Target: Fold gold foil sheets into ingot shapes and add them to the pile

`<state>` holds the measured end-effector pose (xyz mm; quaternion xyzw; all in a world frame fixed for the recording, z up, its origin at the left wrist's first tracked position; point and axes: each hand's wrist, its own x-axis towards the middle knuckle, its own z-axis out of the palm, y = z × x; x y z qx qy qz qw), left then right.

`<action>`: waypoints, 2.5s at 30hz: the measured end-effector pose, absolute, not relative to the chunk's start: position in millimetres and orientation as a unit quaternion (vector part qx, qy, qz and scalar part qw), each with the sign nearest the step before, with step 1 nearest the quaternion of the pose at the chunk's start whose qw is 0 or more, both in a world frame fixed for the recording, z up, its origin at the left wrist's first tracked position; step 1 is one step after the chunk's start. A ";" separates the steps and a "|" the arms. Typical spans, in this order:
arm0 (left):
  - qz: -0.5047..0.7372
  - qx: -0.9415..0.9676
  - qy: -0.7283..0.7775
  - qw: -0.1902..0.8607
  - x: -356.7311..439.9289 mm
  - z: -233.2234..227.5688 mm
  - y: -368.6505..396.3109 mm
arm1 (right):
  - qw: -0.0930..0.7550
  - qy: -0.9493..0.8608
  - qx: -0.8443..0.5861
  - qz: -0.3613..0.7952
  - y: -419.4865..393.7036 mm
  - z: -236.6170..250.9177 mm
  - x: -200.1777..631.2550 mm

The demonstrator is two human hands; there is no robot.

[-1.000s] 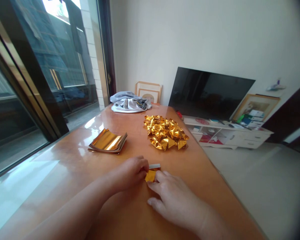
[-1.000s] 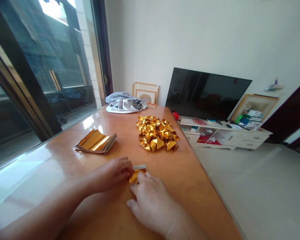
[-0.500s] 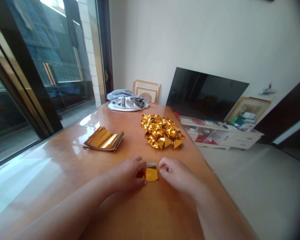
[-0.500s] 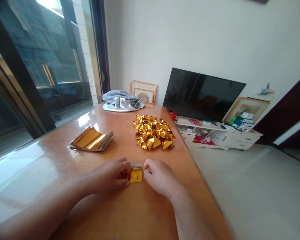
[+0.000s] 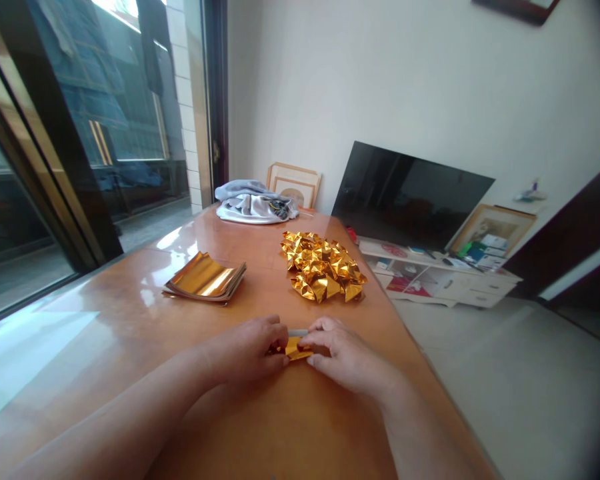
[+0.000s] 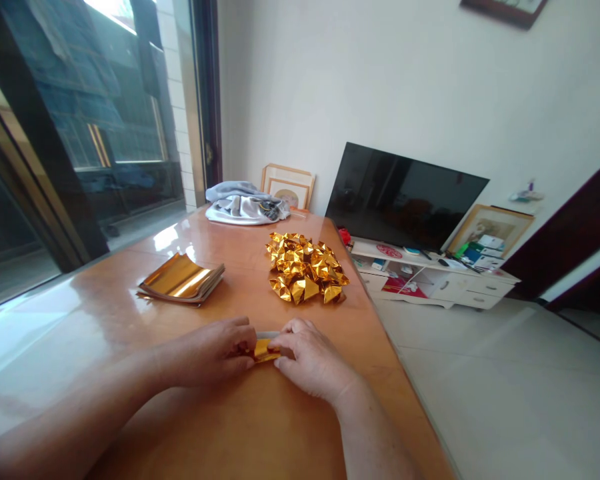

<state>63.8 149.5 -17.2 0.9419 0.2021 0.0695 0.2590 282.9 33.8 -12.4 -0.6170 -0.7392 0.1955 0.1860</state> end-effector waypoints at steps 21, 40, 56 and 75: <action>0.063 0.929 0.264 0.250 71.1 -21.3 142.7 | 0.283 -0.708 -0.599 0.246 59.5 -35.6 286.5; 0.027 0.918 0.286 0.272 72.1 -8.2 140.9 | 0.285 -0.696 -0.643 0.144 74.9 -51.5 274.5; 0.037 0.915 0.263 0.305 66.9 -11.7 147.4 | 0.274 -0.690 -0.655 0.138 74.8 -50.4 271.9; 0.061 0.918 0.255 0.296 70.7 -22.9 152.5 | 0.268 -0.685 -0.667 0.120 75.2 -50.9 268.8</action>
